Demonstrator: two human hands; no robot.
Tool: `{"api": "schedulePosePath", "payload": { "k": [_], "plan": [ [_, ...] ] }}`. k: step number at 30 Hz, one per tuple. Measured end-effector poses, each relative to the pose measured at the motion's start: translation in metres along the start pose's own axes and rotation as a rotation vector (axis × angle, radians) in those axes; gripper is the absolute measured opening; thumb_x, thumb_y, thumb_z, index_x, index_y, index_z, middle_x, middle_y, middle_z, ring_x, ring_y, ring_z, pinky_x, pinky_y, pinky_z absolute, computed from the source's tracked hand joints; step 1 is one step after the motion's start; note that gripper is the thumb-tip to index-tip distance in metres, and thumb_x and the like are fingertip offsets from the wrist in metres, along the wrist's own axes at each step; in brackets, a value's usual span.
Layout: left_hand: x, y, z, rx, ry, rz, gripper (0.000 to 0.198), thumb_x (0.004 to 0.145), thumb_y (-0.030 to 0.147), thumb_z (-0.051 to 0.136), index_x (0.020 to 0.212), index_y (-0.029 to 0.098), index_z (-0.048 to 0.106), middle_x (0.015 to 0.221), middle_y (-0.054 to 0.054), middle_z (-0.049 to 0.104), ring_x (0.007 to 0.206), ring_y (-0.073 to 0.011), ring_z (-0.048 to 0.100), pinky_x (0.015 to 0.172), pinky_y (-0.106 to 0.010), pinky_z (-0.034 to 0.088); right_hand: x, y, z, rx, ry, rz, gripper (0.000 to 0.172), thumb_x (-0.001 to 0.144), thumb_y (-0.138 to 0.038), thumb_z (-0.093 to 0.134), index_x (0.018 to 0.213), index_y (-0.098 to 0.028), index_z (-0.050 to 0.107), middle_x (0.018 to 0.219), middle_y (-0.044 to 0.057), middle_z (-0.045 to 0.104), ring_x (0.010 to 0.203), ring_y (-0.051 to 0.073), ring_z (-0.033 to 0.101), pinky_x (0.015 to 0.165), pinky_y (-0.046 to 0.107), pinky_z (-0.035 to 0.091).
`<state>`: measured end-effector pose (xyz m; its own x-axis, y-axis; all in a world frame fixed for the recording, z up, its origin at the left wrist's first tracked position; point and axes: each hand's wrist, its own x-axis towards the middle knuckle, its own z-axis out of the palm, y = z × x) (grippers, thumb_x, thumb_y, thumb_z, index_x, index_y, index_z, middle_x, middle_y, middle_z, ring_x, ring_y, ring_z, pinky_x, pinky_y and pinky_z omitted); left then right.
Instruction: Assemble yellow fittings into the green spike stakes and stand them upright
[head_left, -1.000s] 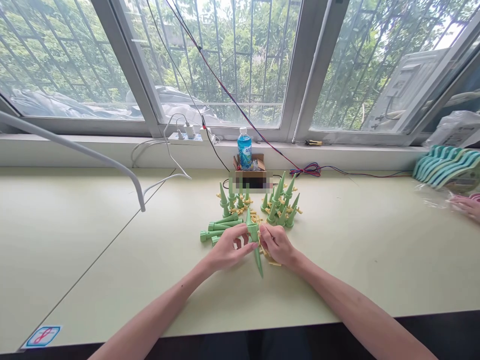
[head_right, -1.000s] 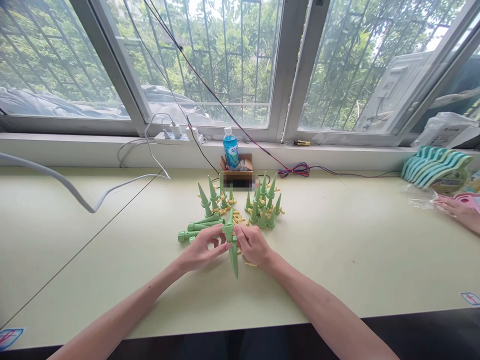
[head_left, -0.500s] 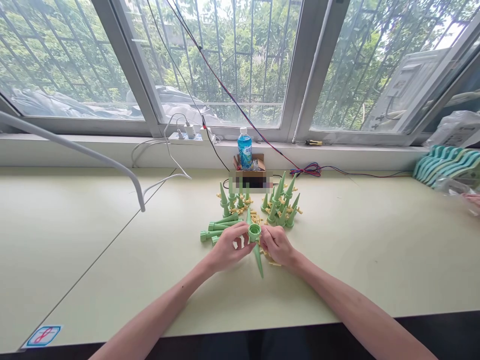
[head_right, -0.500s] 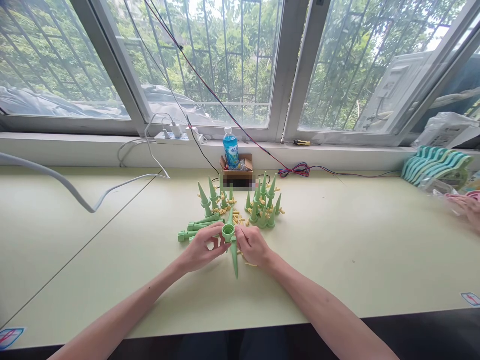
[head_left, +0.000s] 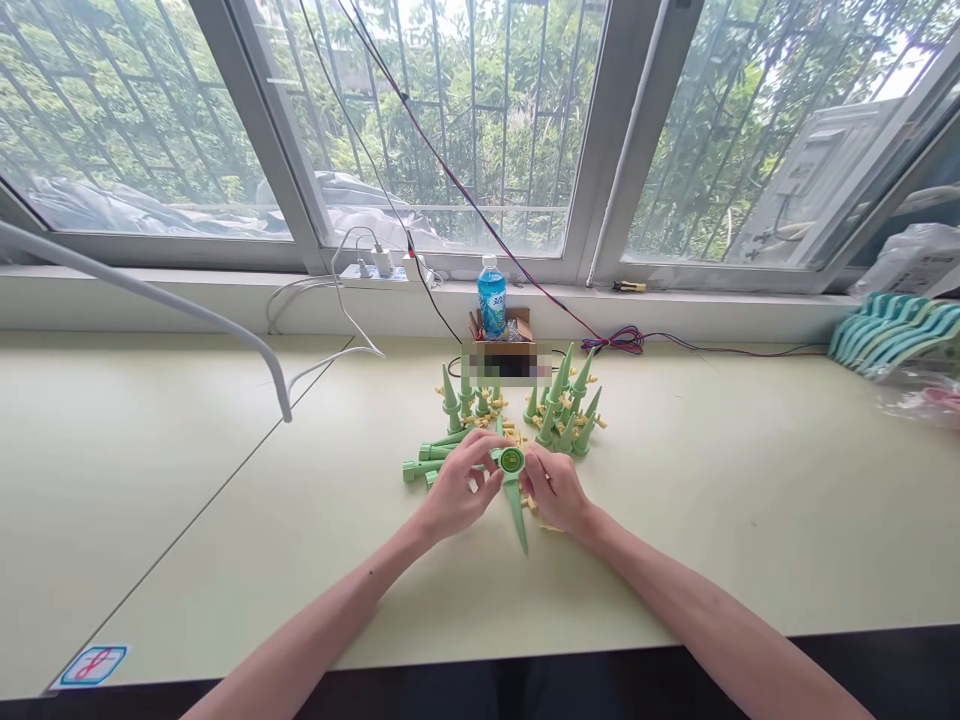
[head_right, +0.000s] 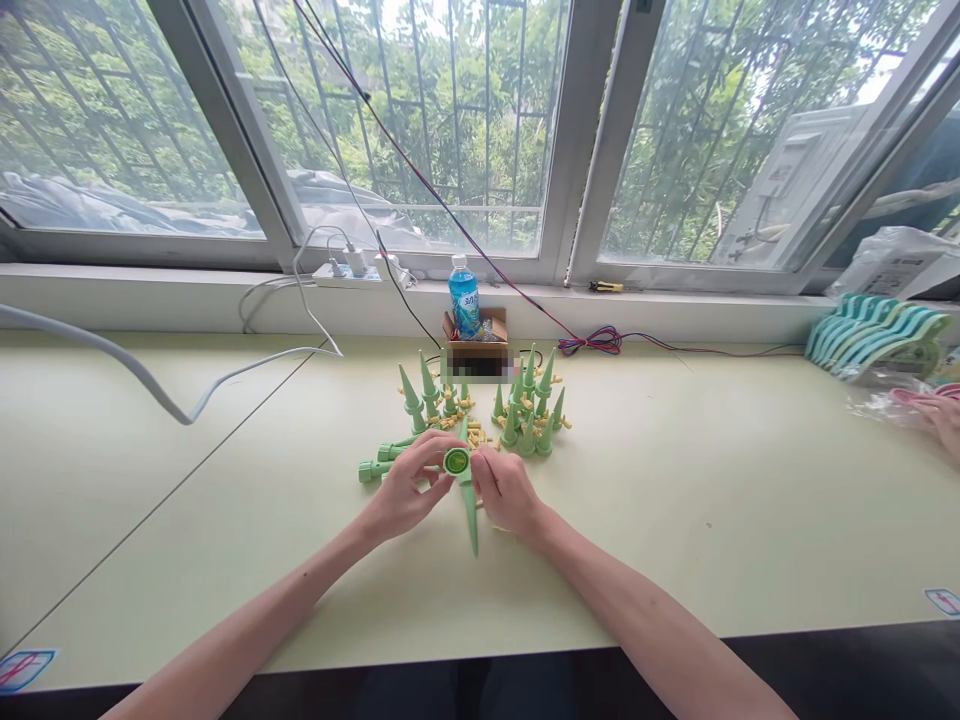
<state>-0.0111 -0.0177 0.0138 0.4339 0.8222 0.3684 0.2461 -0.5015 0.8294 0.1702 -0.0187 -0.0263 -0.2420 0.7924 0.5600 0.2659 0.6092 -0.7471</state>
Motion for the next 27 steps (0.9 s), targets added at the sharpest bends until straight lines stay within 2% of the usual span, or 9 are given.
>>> {"api": "schedulePosePath", "payload": {
  "k": [2,3,6,8,13,17,23,27],
  "plan": [
    [0.0001,0.0011,0.0007,-0.072,0.044,-0.045,0.025,0.09,0.036,0.056,0.11,0.021,0.059,0.106,-0.008,0.057,0.072,-0.0116,0.059,0.057,-0.022,0.052,0.0005,0.0004,-0.0003,0.003,0.039,0.01,0.044,0.103,-0.042,0.028,0.067,-0.021,0.041,0.055,-0.003,0.047,0.046,0.01,0.042,0.05,0.023,0.035],
    [0.0003,0.0011,0.0009,-0.117,0.054,-0.08,0.024,0.09,0.038,0.056,0.106,0.019,0.058,0.097,-0.006,0.059,0.067,-0.0106,0.058,0.055,-0.022,0.051,0.001,0.0001,-0.0007,0.003,0.054,0.014,0.043,0.103,-0.042,0.028,0.068,-0.021,0.04,0.055,-0.003,0.046,0.046,0.01,0.041,0.049,0.023,0.035],
    [0.0019,-0.001,0.0012,-0.252,0.019,-0.193,0.035,0.093,0.048,0.049,0.084,0.016,0.055,0.065,0.0,0.055,0.05,-0.0087,0.051,0.043,-0.019,0.042,0.0033,-0.0022,-0.0021,-0.018,0.056,0.0,0.04,0.103,-0.04,0.032,0.069,-0.02,0.041,0.057,-0.003,0.045,0.049,0.01,0.041,0.051,0.023,0.035],
    [0.003,-0.0029,0.0009,-0.318,-0.01,-0.239,0.044,0.093,0.054,0.045,0.075,0.015,0.052,0.059,0.001,0.051,0.047,-0.0092,0.05,0.04,-0.02,0.039,0.0046,-0.0035,-0.0029,-0.034,0.031,-0.022,0.037,0.102,-0.038,0.035,0.071,-0.02,0.044,0.058,-0.003,0.046,0.05,0.01,0.041,0.052,0.023,0.035],
    [0.0044,-0.0016,-0.0018,-0.389,-0.055,-0.314,0.046,0.088,0.058,0.051,0.073,0.015,0.052,0.062,0.003,0.047,0.048,-0.0093,0.053,0.041,-0.02,0.038,0.0053,-0.0026,-0.0034,-0.05,-0.001,-0.062,0.031,0.101,-0.035,0.041,0.075,-0.019,0.051,0.061,-0.002,0.05,0.052,0.01,0.043,0.054,0.023,0.037],
    [0.0044,0.0025,-0.0025,-0.443,-0.117,-0.36,0.048,0.088,0.059,0.051,0.076,0.013,0.055,0.07,0.0,0.05,0.053,-0.0096,0.053,0.041,-0.02,0.037,0.0054,-0.0022,-0.0032,-0.04,-0.014,-0.069,0.029,0.1,-0.032,0.043,0.079,-0.018,0.055,0.064,-0.001,0.054,0.054,0.01,0.045,0.055,0.022,0.038],
    [0.0039,0.0015,-0.0008,-0.55,-0.144,-0.367,0.051,0.092,0.06,0.044,0.079,0.012,0.056,0.072,-0.003,0.052,0.054,-0.0107,0.053,0.041,-0.021,0.038,0.006,-0.0043,-0.0033,-0.013,-0.027,-0.1,0.027,0.1,-0.03,0.043,0.083,-0.017,0.059,0.069,0.0,0.057,0.057,0.01,0.049,0.057,0.021,0.04],
    [0.0037,0.0014,-0.0023,-0.522,-0.15,-0.359,0.046,0.092,0.055,0.048,0.082,0.012,0.059,0.075,-0.003,0.053,0.055,-0.01,0.053,0.043,-0.021,0.038,0.0053,-0.0019,-0.0029,-0.022,-0.023,-0.11,0.026,0.1,-0.03,0.043,0.085,-0.017,0.058,0.068,0.0,0.055,0.057,0.01,0.047,0.056,0.021,0.039]
  ]
}}
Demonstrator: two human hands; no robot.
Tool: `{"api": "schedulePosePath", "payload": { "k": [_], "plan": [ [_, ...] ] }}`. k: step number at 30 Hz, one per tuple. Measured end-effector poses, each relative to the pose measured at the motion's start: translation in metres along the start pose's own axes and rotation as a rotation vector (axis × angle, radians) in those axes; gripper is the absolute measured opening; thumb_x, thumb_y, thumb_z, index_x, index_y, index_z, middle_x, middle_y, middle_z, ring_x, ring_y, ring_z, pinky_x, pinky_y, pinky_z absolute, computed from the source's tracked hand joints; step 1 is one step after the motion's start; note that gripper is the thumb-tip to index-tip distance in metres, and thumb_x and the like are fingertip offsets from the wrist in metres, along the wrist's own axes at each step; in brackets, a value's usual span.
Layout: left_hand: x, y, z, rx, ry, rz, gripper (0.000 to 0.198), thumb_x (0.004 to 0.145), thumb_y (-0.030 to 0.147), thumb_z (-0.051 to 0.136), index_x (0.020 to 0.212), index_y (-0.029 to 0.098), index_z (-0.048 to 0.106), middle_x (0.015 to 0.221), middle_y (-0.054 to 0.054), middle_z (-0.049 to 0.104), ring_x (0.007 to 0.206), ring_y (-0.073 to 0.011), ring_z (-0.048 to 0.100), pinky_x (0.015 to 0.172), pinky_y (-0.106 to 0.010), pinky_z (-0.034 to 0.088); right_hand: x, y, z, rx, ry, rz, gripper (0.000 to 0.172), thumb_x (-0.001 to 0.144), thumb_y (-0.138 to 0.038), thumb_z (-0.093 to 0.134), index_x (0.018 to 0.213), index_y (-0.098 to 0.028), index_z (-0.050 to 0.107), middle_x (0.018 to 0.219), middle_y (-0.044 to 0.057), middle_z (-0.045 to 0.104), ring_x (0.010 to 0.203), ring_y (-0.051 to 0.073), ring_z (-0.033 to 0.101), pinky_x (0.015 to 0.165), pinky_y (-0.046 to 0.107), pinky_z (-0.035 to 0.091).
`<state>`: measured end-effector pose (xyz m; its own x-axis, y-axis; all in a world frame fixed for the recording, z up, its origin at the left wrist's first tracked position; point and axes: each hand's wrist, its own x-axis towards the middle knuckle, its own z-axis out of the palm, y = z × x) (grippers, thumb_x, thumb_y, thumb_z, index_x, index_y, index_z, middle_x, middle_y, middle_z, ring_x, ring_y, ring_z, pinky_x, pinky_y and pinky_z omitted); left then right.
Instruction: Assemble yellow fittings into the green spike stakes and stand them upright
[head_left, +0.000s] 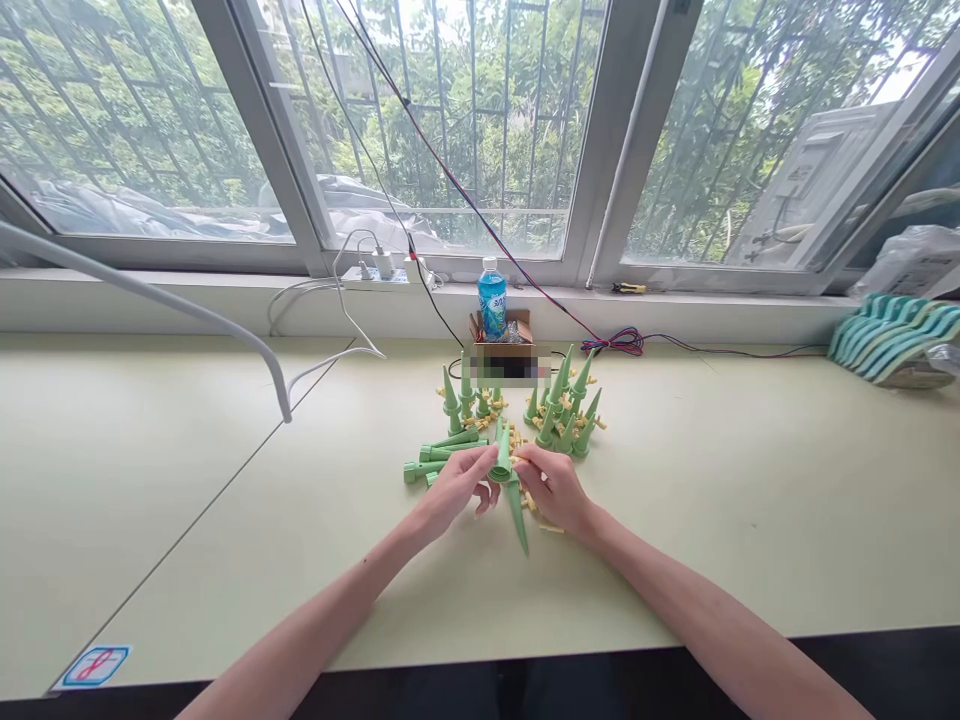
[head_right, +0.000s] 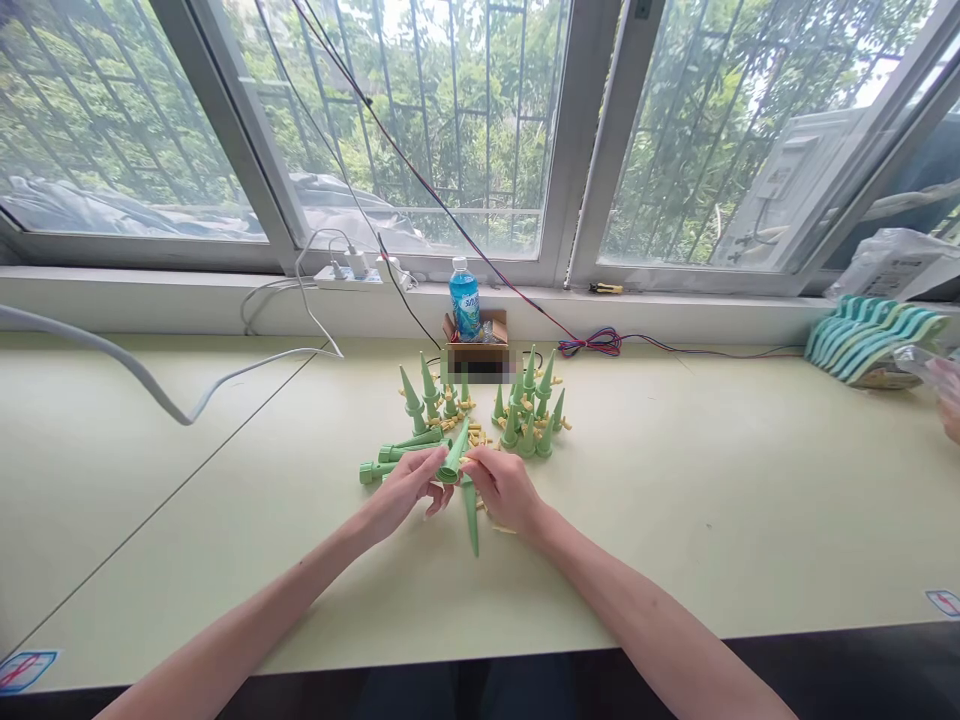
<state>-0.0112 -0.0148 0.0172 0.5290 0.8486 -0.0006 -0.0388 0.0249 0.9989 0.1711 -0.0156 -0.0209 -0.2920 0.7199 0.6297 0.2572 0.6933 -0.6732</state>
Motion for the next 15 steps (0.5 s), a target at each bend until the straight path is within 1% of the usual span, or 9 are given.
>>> {"api": "schedulePosePath", "payload": {
  "k": [2,8,10,12,15],
  "plan": [
    [-0.0004,0.0004,-0.0008,0.033,-0.005,0.012,0.043,0.091,0.054,0.05,0.081,0.013,0.059,0.074,-0.001,0.051,0.055,-0.0096,0.052,0.044,-0.021,0.038,-0.0012,0.0024,0.0001,0.001,-0.002,0.002,0.025,0.1,-0.03,0.043,0.085,-0.017,0.057,0.066,-0.001,0.053,0.055,0.01,0.045,0.054,0.021,0.037],
    [-0.0012,-0.0021,-0.0032,0.212,-0.008,0.055,0.039,0.092,0.051,0.049,0.081,0.014,0.056,0.061,0.002,0.047,0.051,-0.0096,0.051,0.045,-0.02,0.039,-0.0037,0.0091,0.0005,0.025,-0.032,0.018,0.024,0.1,-0.031,0.041,0.084,-0.018,0.052,0.059,-0.004,0.047,0.05,0.009,0.041,0.051,0.021,0.033],
    [-0.0012,-0.0037,-0.0035,0.285,0.004,0.084,0.037,0.091,0.049,0.051,0.077,0.015,0.053,0.063,0.003,0.045,0.054,-0.0092,0.05,0.047,-0.02,0.041,-0.0039,0.0096,0.0008,0.037,-0.029,0.021,0.027,0.1,-0.031,0.04,0.078,-0.019,0.048,0.057,-0.004,0.044,0.048,0.009,0.039,0.05,0.021,0.032],
    [-0.001,-0.0056,-0.0035,0.364,0.032,0.143,0.037,0.089,0.047,0.056,0.072,0.016,0.049,0.069,0.002,0.042,0.06,-0.009,0.049,0.049,-0.019,0.044,-0.004,0.0091,0.0008,0.042,-0.025,0.033,0.031,0.101,-0.03,0.038,0.072,-0.02,0.042,0.055,-0.005,0.04,0.047,0.008,0.035,0.049,0.022,0.029],
    [-0.0007,-0.0081,-0.0036,0.471,0.063,0.228,0.034,0.086,0.043,0.061,0.07,0.016,0.049,0.077,0.002,0.04,0.064,-0.0085,0.048,0.051,-0.019,0.045,-0.0038,0.007,0.0002,0.014,-0.019,0.053,0.035,0.1,-0.029,0.038,0.067,-0.02,0.033,0.053,-0.006,0.032,0.046,0.008,0.028,0.047,0.022,0.025]
  ]
}}
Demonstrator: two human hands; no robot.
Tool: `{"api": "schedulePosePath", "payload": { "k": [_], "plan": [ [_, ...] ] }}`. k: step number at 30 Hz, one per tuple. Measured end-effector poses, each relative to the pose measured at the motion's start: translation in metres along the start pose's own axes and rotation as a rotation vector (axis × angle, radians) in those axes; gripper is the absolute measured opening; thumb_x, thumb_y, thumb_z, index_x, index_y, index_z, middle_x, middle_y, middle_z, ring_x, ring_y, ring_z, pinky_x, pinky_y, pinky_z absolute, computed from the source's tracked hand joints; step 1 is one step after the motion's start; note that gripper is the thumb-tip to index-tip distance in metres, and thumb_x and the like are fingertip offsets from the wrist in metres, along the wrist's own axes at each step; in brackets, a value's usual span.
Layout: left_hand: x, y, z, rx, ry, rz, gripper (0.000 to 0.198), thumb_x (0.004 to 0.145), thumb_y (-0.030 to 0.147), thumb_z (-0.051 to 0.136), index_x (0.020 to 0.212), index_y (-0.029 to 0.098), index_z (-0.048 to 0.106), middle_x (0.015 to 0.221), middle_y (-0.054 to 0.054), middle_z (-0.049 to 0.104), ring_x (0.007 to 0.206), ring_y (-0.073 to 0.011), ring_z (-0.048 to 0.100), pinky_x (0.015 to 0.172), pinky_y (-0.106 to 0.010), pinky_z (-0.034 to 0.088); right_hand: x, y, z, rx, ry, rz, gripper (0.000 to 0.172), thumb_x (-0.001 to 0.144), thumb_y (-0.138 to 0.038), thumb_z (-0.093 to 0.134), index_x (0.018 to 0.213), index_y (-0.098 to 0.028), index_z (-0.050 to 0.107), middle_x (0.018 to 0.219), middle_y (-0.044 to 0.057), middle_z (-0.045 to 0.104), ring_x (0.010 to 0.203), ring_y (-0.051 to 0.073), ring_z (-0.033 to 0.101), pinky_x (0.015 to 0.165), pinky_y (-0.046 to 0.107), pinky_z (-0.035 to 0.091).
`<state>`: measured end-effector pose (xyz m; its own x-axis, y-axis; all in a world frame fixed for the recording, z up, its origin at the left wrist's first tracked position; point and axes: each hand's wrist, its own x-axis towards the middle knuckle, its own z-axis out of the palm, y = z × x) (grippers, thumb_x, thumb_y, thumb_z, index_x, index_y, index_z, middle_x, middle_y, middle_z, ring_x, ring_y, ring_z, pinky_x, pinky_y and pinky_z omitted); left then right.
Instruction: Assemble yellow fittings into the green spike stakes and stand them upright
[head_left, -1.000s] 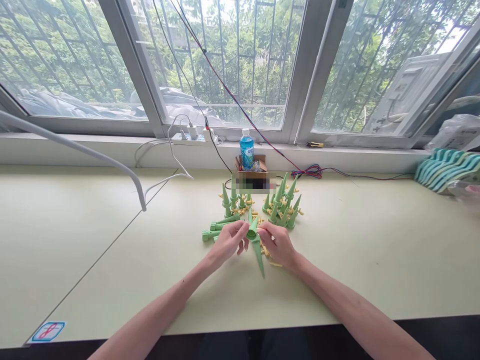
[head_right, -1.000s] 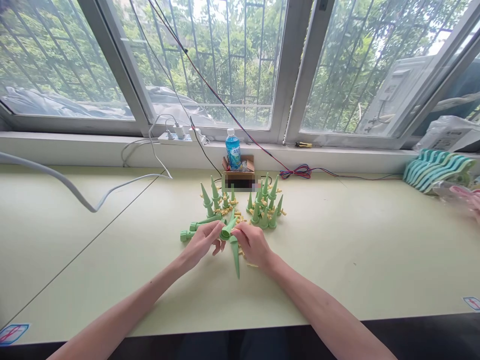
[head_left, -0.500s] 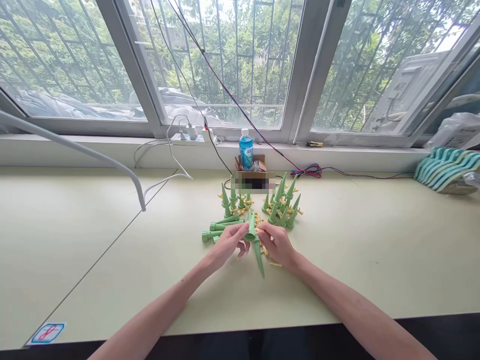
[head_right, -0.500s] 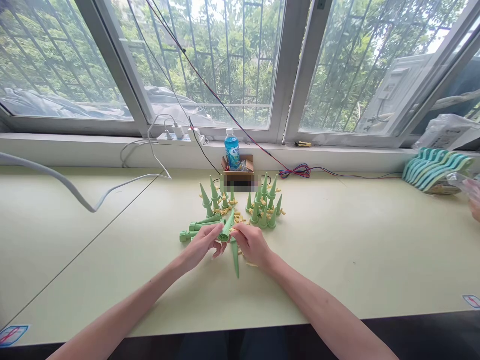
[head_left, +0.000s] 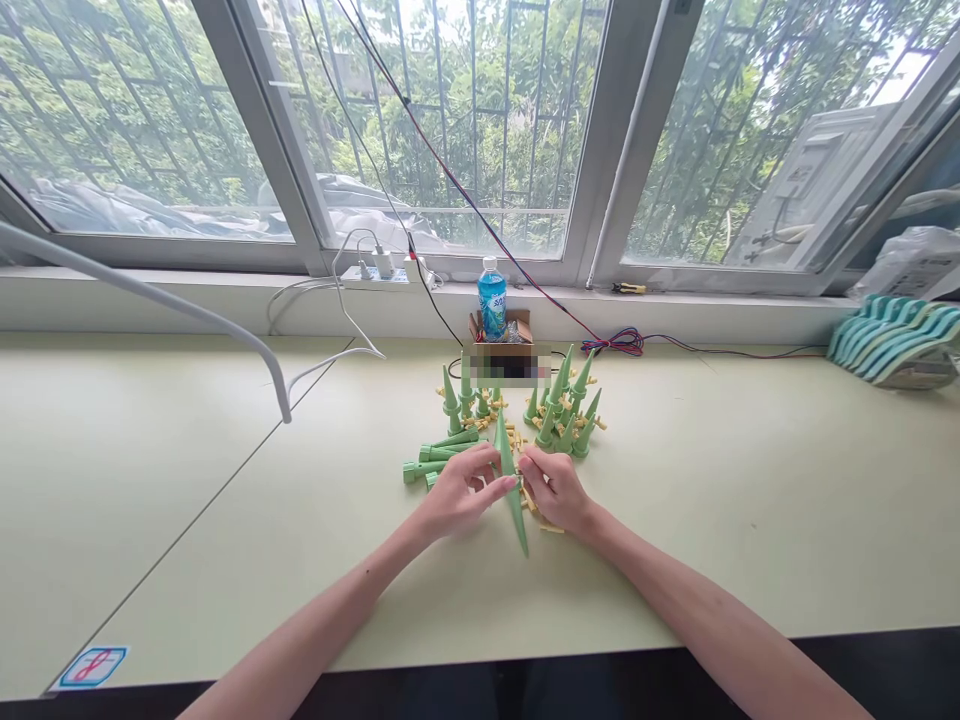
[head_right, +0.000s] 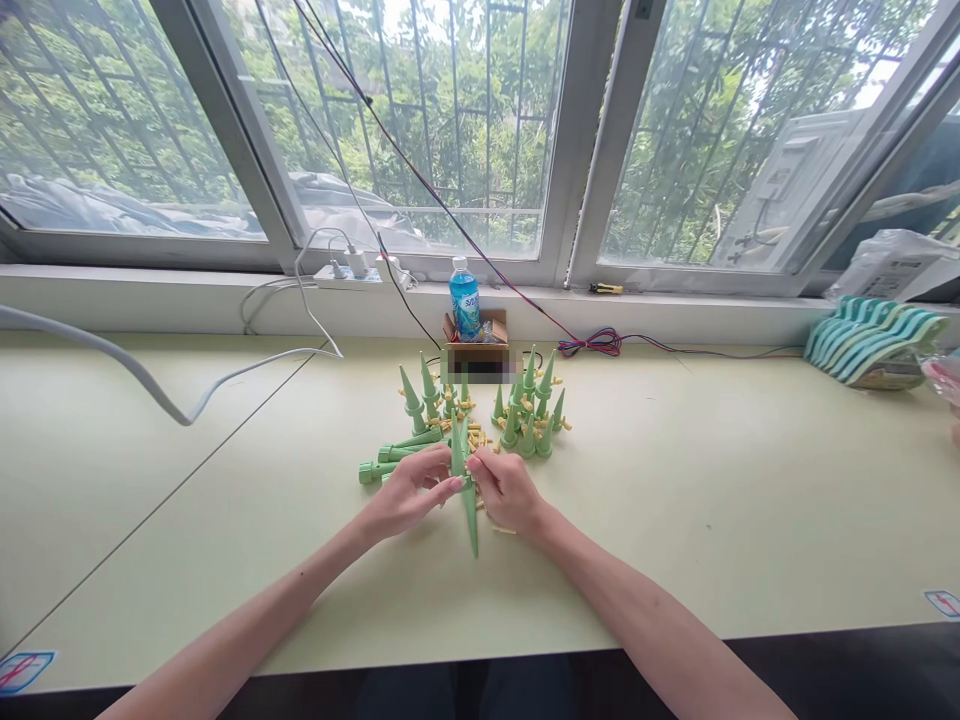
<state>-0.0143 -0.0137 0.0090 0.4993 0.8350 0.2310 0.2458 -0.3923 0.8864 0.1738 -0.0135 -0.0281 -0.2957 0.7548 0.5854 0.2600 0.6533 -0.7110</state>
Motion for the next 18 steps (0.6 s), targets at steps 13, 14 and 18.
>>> {"api": "schedulePosePath", "payload": {
  "k": [13,14,18],
  "plan": [
    [-0.0025,-0.0094,0.0048,0.197,0.095,0.173,0.018,0.09,0.035,0.059,0.087,0.018,0.064,0.105,-0.005,0.047,0.059,-0.004,0.053,0.052,-0.021,0.048,0.0003,-0.0011,0.0013,-0.083,0.047,-0.022,0.037,0.1,-0.027,0.037,0.064,-0.02,0.033,0.054,-0.006,0.028,0.046,0.008,0.025,0.047,0.023,0.023],
    [-0.0024,-0.0094,0.0052,0.187,0.106,0.165,0.018,0.09,0.035,0.059,0.088,0.018,0.064,0.106,-0.005,0.047,0.059,-0.0042,0.053,0.053,-0.022,0.049,0.0004,-0.001,0.0017,-0.092,0.057,-0.025,0.037,0.1,-0.027,0.037,0.064,-0.02,0.033,0.053,-0.006,0.028,0.045,0.008,0.025,0.046,0.023,0.023],
    [-0.001,-0.0027,0.0054,0.074,0.152,0.061,0.023,0.089,0.039,0.061,0.105,0.023,0.062,0.108,-0.006,0.05,0.064,-0.0073,0.055,0.055,-0.023,0.051,0.0011,-0.0023,0.0035,-0.13,0.117,-0.038,0.037,0.1,-0.029,0.039,0.064,-0.02,0.034,0.053,-0.006,0.029,0.044,0.008,0.025,0.045,0.023,0.022]
  ]
}}
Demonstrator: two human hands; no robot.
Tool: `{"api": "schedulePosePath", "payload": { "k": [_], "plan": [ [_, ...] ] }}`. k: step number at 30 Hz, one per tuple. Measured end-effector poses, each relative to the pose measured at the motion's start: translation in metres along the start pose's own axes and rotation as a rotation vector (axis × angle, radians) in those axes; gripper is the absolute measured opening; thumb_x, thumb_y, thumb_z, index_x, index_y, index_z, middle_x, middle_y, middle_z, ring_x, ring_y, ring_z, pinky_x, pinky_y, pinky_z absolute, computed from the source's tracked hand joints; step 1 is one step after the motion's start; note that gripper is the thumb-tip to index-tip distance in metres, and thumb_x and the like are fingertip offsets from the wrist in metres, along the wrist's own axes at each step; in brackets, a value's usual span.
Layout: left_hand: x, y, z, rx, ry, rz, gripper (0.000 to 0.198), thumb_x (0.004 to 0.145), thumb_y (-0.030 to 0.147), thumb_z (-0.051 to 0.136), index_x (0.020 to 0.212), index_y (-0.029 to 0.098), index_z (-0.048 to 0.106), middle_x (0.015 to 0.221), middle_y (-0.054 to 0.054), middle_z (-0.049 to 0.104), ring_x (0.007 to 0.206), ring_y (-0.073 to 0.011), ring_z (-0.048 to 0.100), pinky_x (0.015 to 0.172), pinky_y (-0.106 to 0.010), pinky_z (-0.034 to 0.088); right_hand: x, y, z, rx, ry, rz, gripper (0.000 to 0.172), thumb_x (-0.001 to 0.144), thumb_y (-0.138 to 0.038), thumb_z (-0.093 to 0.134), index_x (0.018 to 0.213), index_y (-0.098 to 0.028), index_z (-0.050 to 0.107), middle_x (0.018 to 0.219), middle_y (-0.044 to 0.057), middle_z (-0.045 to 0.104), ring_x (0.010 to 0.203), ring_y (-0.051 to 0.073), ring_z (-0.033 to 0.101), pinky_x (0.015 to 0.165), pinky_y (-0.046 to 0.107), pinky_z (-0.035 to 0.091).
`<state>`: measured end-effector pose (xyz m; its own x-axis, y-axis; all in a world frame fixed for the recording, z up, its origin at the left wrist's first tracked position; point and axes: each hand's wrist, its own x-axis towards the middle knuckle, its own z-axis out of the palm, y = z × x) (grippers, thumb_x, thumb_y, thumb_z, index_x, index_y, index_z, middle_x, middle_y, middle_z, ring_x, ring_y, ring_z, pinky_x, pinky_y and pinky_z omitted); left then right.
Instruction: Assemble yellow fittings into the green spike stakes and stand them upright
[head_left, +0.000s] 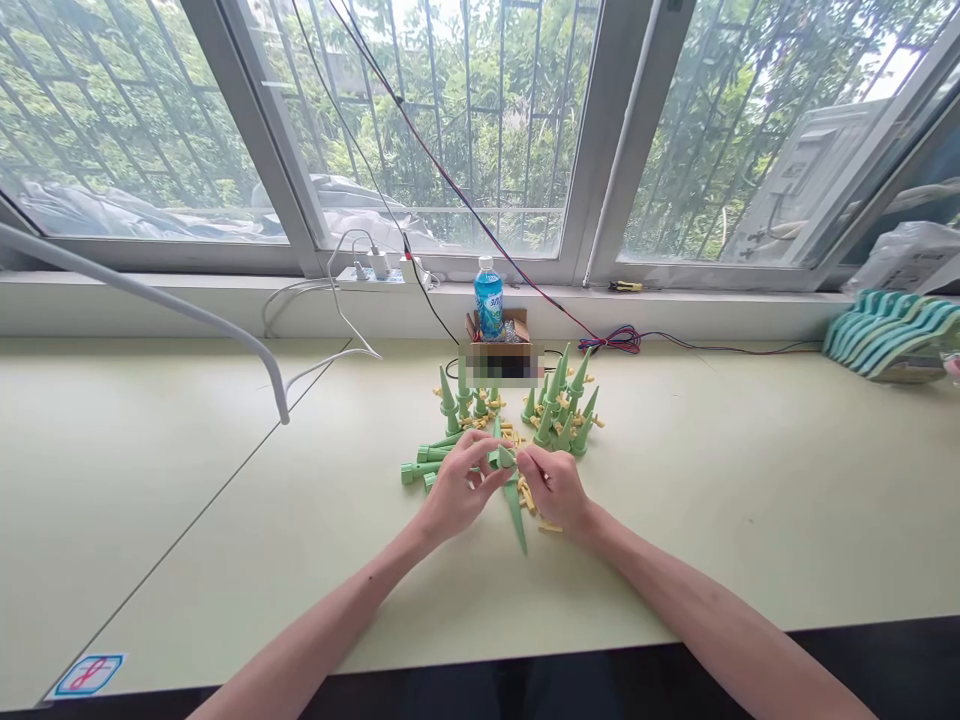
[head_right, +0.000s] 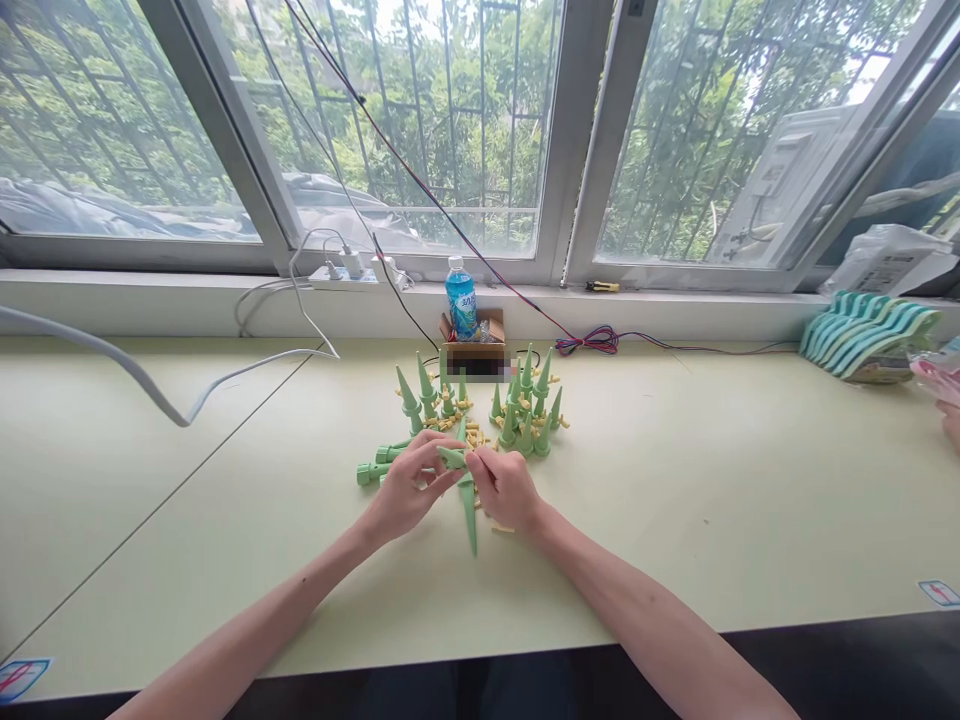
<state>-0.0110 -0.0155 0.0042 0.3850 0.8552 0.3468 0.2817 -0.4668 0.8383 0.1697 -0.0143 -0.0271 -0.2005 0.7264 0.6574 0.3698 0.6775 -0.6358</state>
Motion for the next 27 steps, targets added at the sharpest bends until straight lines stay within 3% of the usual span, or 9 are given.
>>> {"api": "schedulePosePath", "payload": {
  "k": [3,7,11,16,27],
  "plan": [
    [0.002,0.006,-0.002,-0.115,0.007,-0.148,0.033,0.085,0.043,0.065,0.109,0.023,0.057,0.102,-0.005,0.056,0.059,-0.0075,0.054,0.048,-0.021,0.046,0.0,-0.002,0.0,0.022,0.05,0.013,0.035,0.1,-0.03,0.04,0.067,-0.02,0.041,0.053,-0.006,0.034,0.045,0.008,0.03,0.046,0.021,0.025],
    [0.005,0.005,-0.005,-0.281,-0.03,-0.314,0.035,0.087,0.052,0.059,0.087,0.017,0.057,0.063,0.003,0.052,0.047,-0.0079,0.047,0.042,-0.019,0.038,0.001,-0.002,-0.001,0.051,0.066,0.041,0.032,0.101,-0.03,0.04,0.071,-0.019,0.046,0.053,-0.005,0.04,0.047,0.008,0.035,0.048,0.021,0.03],
    [0.007,-0.001,-0.006,-0.415,-0.092,-0.393,0.051,0.089,0.06,0.049,0.068,0.014,0.056,0.056,0.002,0.049,0.043,-0.0075,0.045,0.04,-0.02,0.036,0.003,-0.002,-0.004,0.005,-0.003,-0.04,0.029,0.1,-0.028,0.042,0.076,-0.018,0.052,0.057,-0.004,0.045,0.05,0.009,0.037,0.05,0.021,0.032],
    [0.007,0.0,-0.008,-0.446,-0.2,-0.395,0.051,0.084,0.062,0.055,0.067,0.014,0.055,0.058,0.001,0.051,0.046,-0.008,0.046,0.041,-0.02,0.037,0.004,-0.005,-0.005,0.0,-0.079,-0.058,0.03,0.101,-0.031,0.04,0.081,-0.017,0.057,0.062,-0.001,0.051,0.052,0.01,0.04,0.053,0.022,0.034],
    [0.006,0.005,-0.014,-0.292,-0.191,-0.275,0.039,0.087,0.054,0.056,0.079,0.015,0.058,0.056,0.004,0.048,0.047,-0.0082,0.046,0.046,-0.021,0.039,0.001,0.0,-0.005,0.06,-0.132,-0.029,0.028,0.101,-0.032,0.039,0.081,-0.017,0.053,0.061,-0.003,0.043,0.053,0.01,0.036,0.052,0.022,0.031]
  ]
}}
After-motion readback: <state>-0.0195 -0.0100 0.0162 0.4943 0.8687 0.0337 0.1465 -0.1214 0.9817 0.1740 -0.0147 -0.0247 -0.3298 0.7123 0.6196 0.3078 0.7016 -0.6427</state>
